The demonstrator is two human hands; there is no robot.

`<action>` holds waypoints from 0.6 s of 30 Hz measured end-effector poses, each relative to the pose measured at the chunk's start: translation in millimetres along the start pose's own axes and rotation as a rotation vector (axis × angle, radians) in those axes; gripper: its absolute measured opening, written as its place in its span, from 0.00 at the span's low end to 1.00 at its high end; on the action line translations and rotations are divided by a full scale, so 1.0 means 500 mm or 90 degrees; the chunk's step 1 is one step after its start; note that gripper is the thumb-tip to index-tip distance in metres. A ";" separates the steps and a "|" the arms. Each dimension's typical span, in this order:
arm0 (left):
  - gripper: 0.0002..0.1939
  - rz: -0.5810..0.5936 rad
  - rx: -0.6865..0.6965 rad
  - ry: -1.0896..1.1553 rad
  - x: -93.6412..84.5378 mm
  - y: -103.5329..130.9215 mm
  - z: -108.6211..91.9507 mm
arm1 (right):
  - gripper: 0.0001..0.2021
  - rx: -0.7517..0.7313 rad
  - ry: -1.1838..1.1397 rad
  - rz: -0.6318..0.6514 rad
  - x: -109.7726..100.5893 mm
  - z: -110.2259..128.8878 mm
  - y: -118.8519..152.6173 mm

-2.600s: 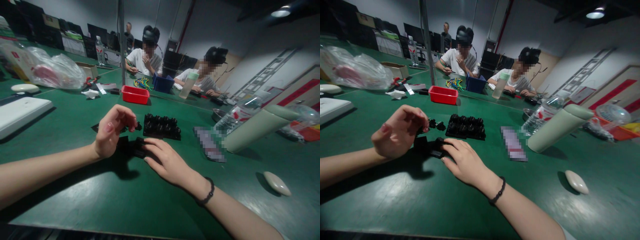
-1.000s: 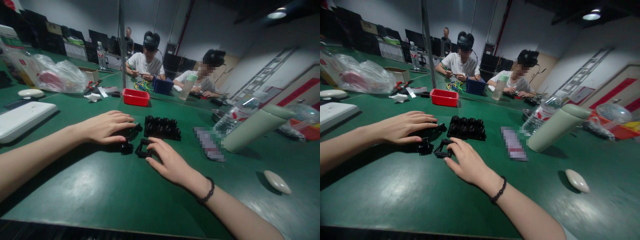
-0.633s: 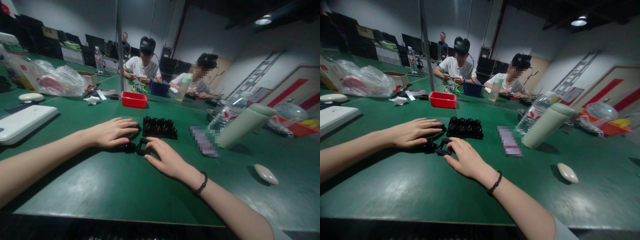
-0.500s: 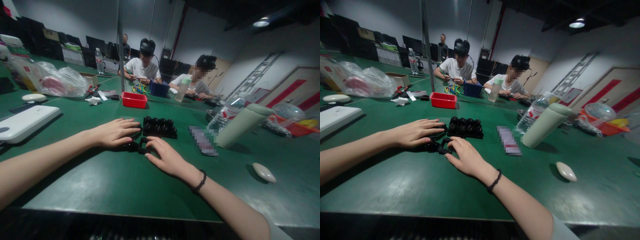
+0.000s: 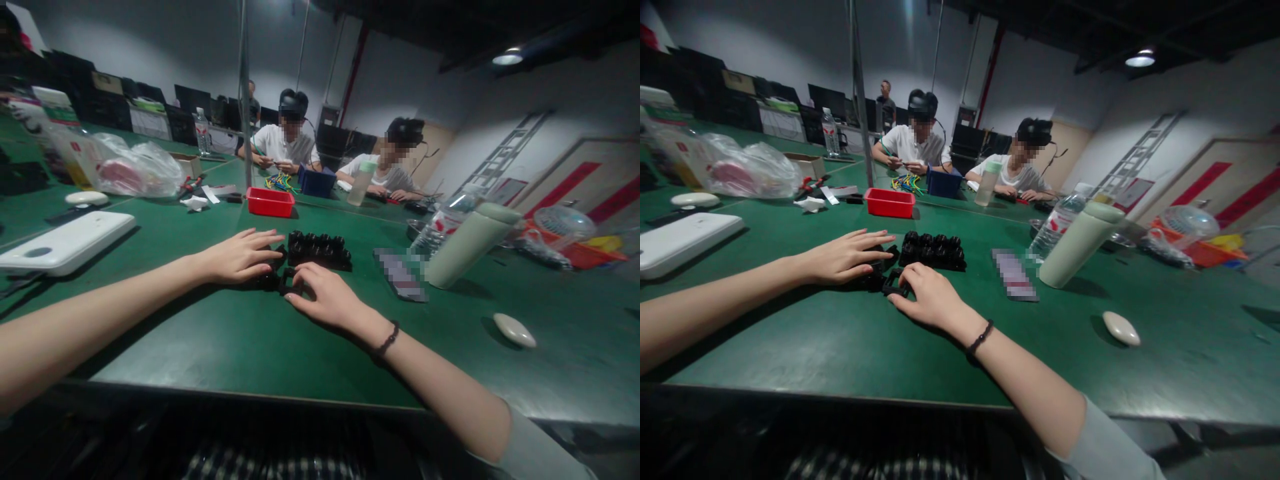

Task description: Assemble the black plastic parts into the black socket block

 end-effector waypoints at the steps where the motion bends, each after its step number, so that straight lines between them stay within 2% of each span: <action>1: 0.27 -0.003 0.003 -0.006 -0.001 0.000 -0.001 | 0.11 0.010 0.023 0.008 -0.002 0.003 -0.004; 6: 0.25 -0.048 0.027 -0.043 -0.011 -0.001 -0.009 | 0.11 0.041 0.097 0.071 -0.018 0.018 -0.030; 12: 0.22 -0.124 0.063 -0.078 -0.023 0.004 -0.016 | 0.11 0.079 0.114 0.162 -0.038 0.035 -0.054; 18: 0.21 -0.166 0.090 -0.082 -0.029 0.005 -0.019 | 0.12 0.111 0.124 0.246 -0.043 0.043 -0.066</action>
Point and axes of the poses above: each hand's wrist, its own y-axis away from the middle knuckle, its own x-axis out of the palm, z = x × y, the point moved 6 cm from there along -y, towards the middle knuckle, and after that the axes turned 1 degree about z, right-handed, at the moved point
